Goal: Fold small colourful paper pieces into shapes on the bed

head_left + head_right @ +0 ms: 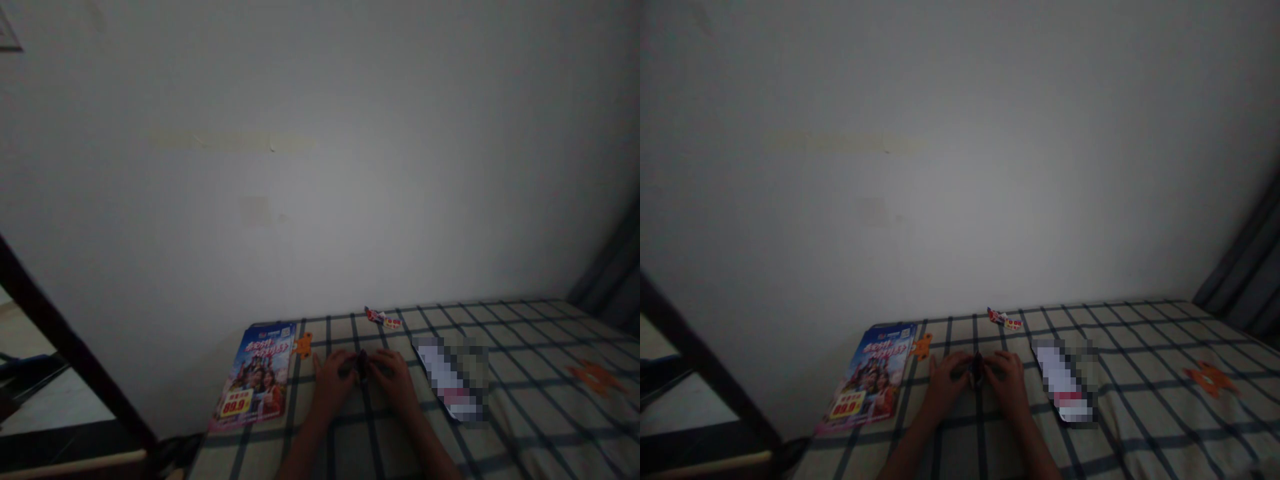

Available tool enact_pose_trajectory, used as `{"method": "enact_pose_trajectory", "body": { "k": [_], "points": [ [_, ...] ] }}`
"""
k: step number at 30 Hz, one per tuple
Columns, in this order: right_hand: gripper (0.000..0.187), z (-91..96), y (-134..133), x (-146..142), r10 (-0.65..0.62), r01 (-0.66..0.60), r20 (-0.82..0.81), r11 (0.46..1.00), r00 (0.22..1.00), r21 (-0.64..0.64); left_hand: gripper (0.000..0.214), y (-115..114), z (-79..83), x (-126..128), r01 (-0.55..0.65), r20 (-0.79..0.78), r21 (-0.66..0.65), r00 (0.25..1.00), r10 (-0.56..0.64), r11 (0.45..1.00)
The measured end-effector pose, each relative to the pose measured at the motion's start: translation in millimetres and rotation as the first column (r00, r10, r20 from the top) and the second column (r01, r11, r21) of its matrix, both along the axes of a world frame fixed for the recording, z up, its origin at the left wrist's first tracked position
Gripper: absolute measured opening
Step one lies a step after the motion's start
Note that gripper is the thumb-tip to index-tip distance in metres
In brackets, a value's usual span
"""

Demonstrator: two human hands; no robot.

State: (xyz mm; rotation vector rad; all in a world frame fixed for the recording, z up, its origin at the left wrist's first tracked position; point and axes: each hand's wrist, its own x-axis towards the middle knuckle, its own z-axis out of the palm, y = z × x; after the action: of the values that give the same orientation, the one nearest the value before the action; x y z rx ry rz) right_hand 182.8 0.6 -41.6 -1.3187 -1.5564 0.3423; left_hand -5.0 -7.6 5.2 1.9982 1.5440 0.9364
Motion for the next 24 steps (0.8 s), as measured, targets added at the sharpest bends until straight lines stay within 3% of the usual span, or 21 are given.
{"method": "enact_pose_trajectory", "body": {
  "k": [6,24],
  "points": [
    [0.021,-0.2,2,2,0.052,-0.052,-0.004,0.997,0.999,0.049,0.038,4,-3.3,-5,0.0,-0.042,0.021,0.999,0.001,1.0],
    [0.019,2.0,2,3,0.08,-0.079,0.065,0.997,0.995,-0.024,0.028,9,0.3,-19,0.032,-0.1,-0.02,0.994,-0.033,0.999]
  ]
}}
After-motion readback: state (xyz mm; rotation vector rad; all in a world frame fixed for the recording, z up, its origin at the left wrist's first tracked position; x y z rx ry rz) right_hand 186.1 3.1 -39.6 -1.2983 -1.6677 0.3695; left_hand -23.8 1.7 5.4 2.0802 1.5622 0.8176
